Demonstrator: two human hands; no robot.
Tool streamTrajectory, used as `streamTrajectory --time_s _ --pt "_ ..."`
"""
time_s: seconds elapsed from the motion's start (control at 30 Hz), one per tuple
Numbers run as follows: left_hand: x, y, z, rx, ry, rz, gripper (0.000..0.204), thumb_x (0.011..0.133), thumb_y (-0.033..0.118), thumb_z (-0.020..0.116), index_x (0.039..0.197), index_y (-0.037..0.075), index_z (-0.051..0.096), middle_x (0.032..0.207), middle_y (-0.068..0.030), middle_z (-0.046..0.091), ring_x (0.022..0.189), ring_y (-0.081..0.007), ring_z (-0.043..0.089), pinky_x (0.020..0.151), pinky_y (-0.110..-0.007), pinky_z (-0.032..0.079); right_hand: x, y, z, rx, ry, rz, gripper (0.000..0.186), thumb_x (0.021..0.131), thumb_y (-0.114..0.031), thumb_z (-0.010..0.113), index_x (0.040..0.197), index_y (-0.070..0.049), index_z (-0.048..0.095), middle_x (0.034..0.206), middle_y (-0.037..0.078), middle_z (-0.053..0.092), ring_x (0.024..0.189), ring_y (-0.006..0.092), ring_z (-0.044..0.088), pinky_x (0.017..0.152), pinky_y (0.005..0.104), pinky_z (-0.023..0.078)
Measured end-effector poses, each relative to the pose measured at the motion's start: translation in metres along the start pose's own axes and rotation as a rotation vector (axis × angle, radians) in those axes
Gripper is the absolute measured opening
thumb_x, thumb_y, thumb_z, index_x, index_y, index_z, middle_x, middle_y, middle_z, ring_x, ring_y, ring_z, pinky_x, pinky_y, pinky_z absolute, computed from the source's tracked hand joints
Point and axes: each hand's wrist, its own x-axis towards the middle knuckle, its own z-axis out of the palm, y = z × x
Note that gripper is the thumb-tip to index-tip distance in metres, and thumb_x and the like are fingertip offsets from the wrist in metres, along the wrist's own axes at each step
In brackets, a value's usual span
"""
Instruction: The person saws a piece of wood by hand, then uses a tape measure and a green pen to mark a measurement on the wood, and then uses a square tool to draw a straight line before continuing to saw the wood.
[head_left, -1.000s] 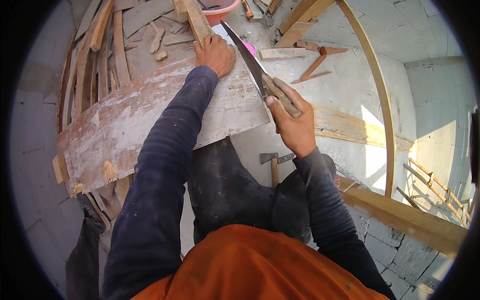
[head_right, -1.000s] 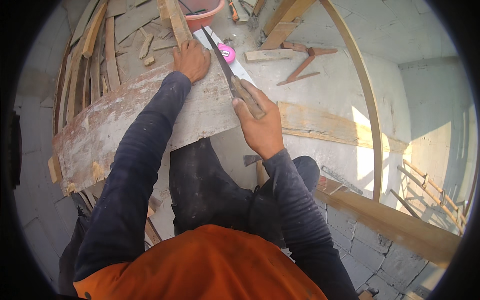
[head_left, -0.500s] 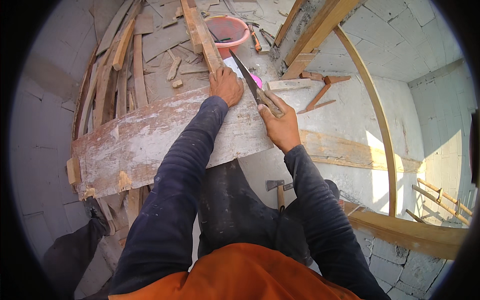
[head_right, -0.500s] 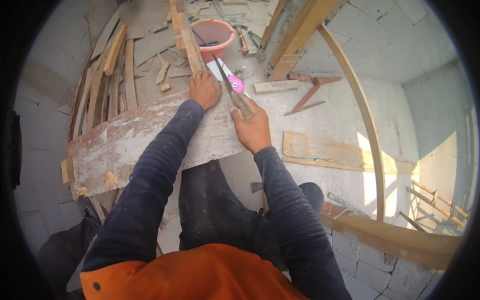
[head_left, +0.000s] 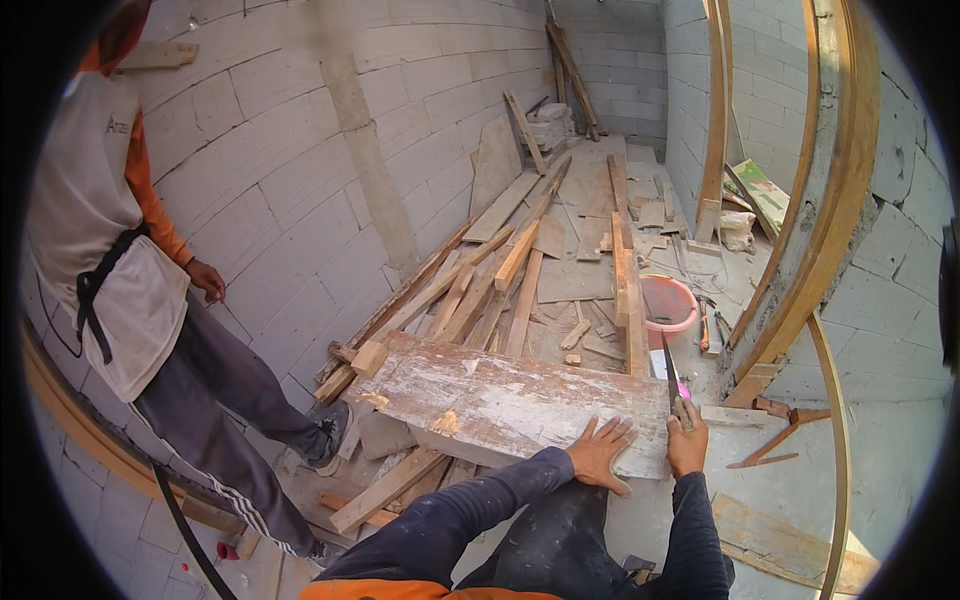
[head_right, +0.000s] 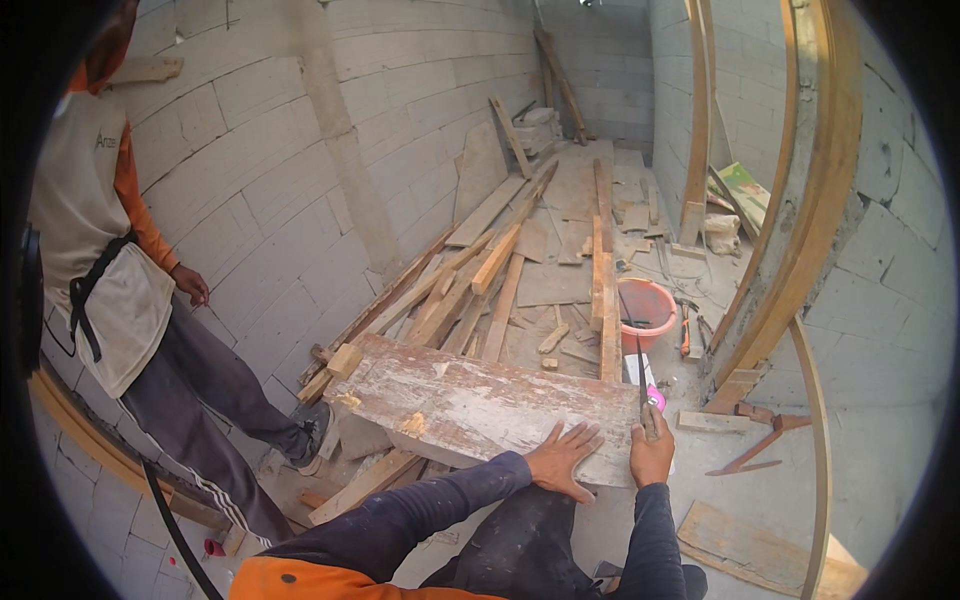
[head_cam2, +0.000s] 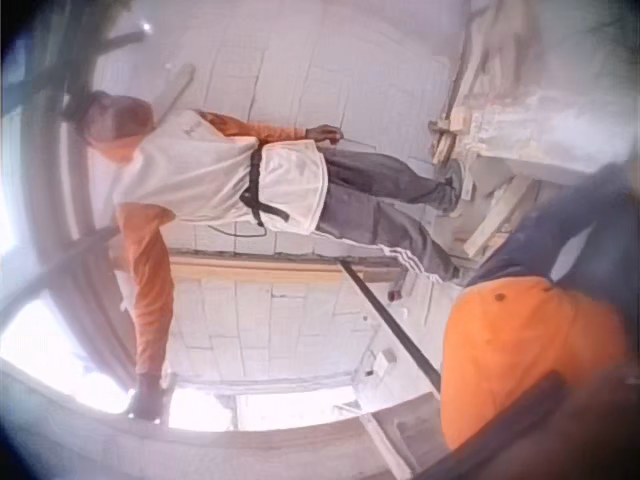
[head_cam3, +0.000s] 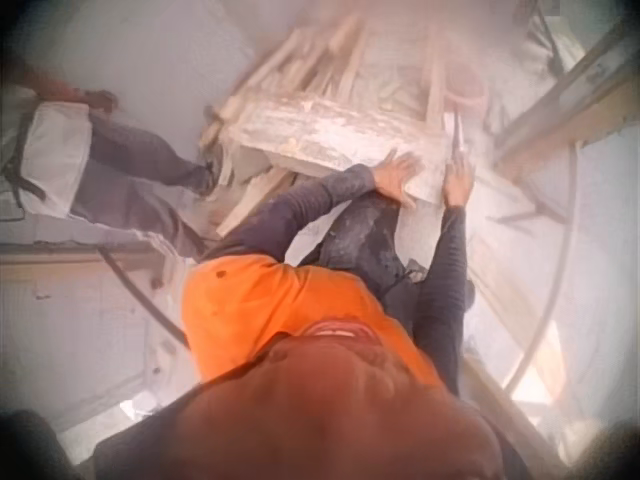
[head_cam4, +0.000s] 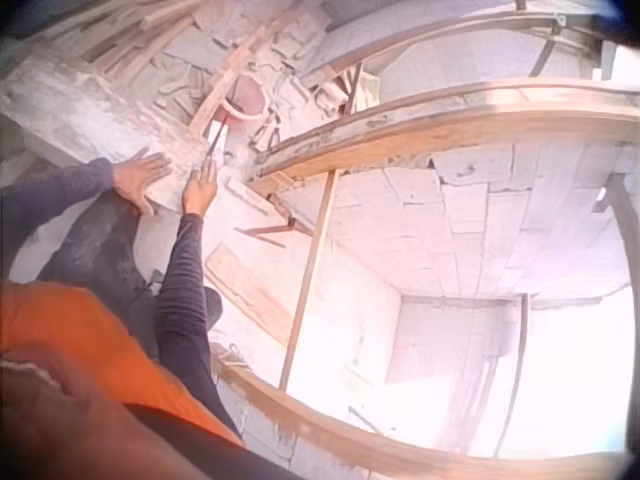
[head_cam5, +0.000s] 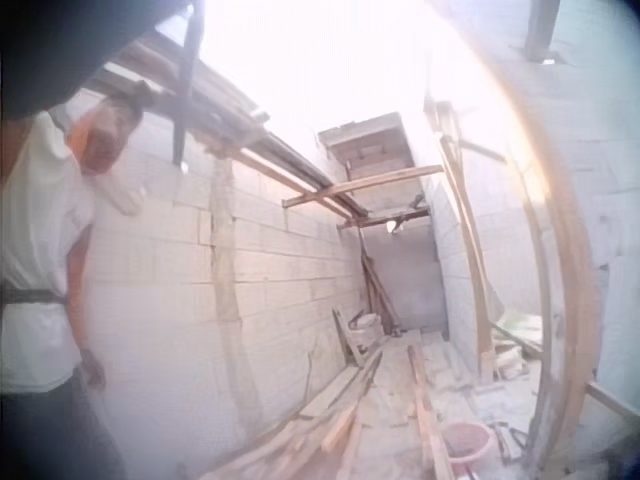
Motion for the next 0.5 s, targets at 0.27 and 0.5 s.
streamTrajectory --time_s 0.27,0.5 --pt "-0.008 -0.004 0.034 0.121 0.104 0.012 0.127 0.078 0.037 0.086 0.169 0.012 0.001 0.175 -0.0162 0.009 0.161 -0.037 0.011 0.125 -0.065 0.014 -0.006 -0.016 -0.003 0.133 -0.055 0.032 0.058 0.088 0.002 0.065 0.145 0.009 0.054 0.144 0.024 0.062 0.131 0.0293 0.062 0.112 0.0354 0.044" --pt "0.008 0.006 0.034 0.141 0.099 0.036 0.115 0.085 0.028 0.078 0.169 0.012 0.0 0.176 -0.0155 0.005 0.161 -0.0375 0.011 0.124 -0.067 0.015 0.01 0.047 0.007 0.171 0.07 -0.142 0.059 0.087 0.002 0.064 0.145 0.007 0.054 0.127 0.02 0.069 0.112 0.0278 0.068 0.1 0.0365 0.052"
